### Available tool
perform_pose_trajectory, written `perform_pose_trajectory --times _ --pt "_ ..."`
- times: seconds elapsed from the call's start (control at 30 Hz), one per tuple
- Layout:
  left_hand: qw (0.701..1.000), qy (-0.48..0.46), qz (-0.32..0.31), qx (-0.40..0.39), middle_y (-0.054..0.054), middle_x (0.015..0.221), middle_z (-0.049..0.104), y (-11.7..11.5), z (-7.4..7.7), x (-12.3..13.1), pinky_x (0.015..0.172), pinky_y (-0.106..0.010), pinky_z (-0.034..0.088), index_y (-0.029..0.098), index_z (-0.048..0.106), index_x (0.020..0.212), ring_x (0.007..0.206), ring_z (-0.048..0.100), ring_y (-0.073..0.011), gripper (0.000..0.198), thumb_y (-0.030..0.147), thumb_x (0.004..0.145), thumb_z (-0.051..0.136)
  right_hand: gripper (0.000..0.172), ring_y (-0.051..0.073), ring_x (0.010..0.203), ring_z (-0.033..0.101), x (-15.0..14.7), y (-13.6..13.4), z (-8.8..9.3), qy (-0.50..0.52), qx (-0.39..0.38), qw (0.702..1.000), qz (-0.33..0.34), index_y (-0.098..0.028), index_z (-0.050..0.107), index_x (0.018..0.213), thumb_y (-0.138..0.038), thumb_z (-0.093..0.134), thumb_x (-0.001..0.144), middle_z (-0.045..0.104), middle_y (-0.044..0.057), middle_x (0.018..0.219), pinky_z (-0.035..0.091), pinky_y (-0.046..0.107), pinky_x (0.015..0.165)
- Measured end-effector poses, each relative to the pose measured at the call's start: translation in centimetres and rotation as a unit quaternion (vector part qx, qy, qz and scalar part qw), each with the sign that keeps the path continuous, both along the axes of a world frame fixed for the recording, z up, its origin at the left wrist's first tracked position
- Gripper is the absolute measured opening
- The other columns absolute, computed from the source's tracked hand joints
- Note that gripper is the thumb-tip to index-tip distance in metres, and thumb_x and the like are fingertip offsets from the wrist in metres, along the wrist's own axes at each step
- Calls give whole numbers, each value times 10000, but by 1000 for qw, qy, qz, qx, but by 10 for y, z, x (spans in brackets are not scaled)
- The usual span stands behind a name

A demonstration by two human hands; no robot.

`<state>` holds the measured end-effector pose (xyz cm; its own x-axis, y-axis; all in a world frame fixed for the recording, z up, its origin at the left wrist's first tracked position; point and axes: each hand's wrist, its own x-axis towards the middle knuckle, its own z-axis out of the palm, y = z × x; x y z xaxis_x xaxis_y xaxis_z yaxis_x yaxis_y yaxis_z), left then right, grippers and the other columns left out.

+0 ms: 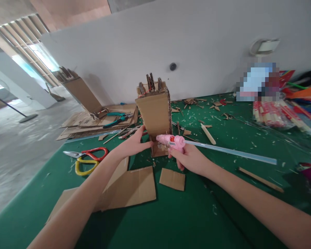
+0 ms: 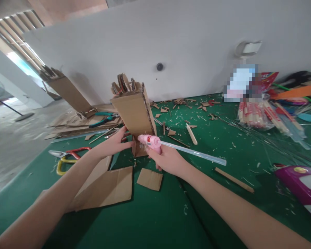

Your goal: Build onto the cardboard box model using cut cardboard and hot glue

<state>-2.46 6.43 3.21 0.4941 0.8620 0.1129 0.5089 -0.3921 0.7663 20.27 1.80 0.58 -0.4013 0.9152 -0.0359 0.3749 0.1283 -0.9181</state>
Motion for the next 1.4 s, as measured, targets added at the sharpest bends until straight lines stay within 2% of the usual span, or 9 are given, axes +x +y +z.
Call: perform_pose_trajectory --times 0.23,0.3,0.47,0.7,0.93,1.03,1.23,1.4 --pt "1000 4 7 -24 -113 1505 302 -2 1 1 1129 -481 255 210 264 1417 1365 320 -276 700 331 812 596 266 90 402 520 -4 3 1 21 0 1000 3 -174 571 987 -389 454 881 587 -27 590 415 205 390" --pt "1000 2 4 -18 -111 1500 314 -1 1 1 1128 -485 255 218 264 1419 1363 323 -278 704 335 811 599 273 99 404 524 -5 3 2 11 1 1000 2 -173 576 987 -392 451 882 562 -37 541 425 211 401" --pt "1000 -4 -3 -23 -121 1492 327 2 0 -1 1134 -477 253 198 286 1410 1367 318 -275 689 339 815 603 292 110 411 524 -4 2 3 -14 -5 1000 -3 -169 580 808 -420 449 880 534 -30 464 440 231 438" --pt "997 -33 -14 -61 -129 1487 337 3 -4 -4 1122 -494 270 211 285 1415 1357 336 -285 702 355 813 617 321 128 435 548 -5 5 4 -21 23 999 12 -173 610 885 -438 429 894 547 -29 460 447 246 464" --pt "996 -50 -34 -72 -112 1499 323 3 -5 -7 1133 -470 262 224 291 1411 1365 329 -257 675 360 826 599 333 109 363 477 -8 9 -2 -2 46 999 15 -188 609 918 -456 411 904 491 -51 431 385 233 397" --pt "996 -45 -31 -75 -113 1490 340 4 -6 -8 1129 -475 264 227 293 1411 1354 349 -253 666 360 831 591 326 116 367 484 -8 9 -2 -14 48 999 4 -194 607 936 -458 420 897 498 -51 433 395 243 409" --pt "997 -28 -23 -74 -131 1500 316 4 -7 -9 1131 -449 265 200 225 1448 1360 337 -241 720 376 846 579 368 135 399 513 -8 8 0 -57 40 997 -11 -202 557 753 -510 406 888 504 -35 431 410 273 451" --pt "997 -25 -21 -73 -136 1491 329 3 -7 -8 1122 -456 278 188 254 1433 1351 349 -248 694 383 849 574 394 133 408 511 -9 8 0 -72 48 996 -11 -208 505 674 -515 389 892 501 -30 434 402 274 459"
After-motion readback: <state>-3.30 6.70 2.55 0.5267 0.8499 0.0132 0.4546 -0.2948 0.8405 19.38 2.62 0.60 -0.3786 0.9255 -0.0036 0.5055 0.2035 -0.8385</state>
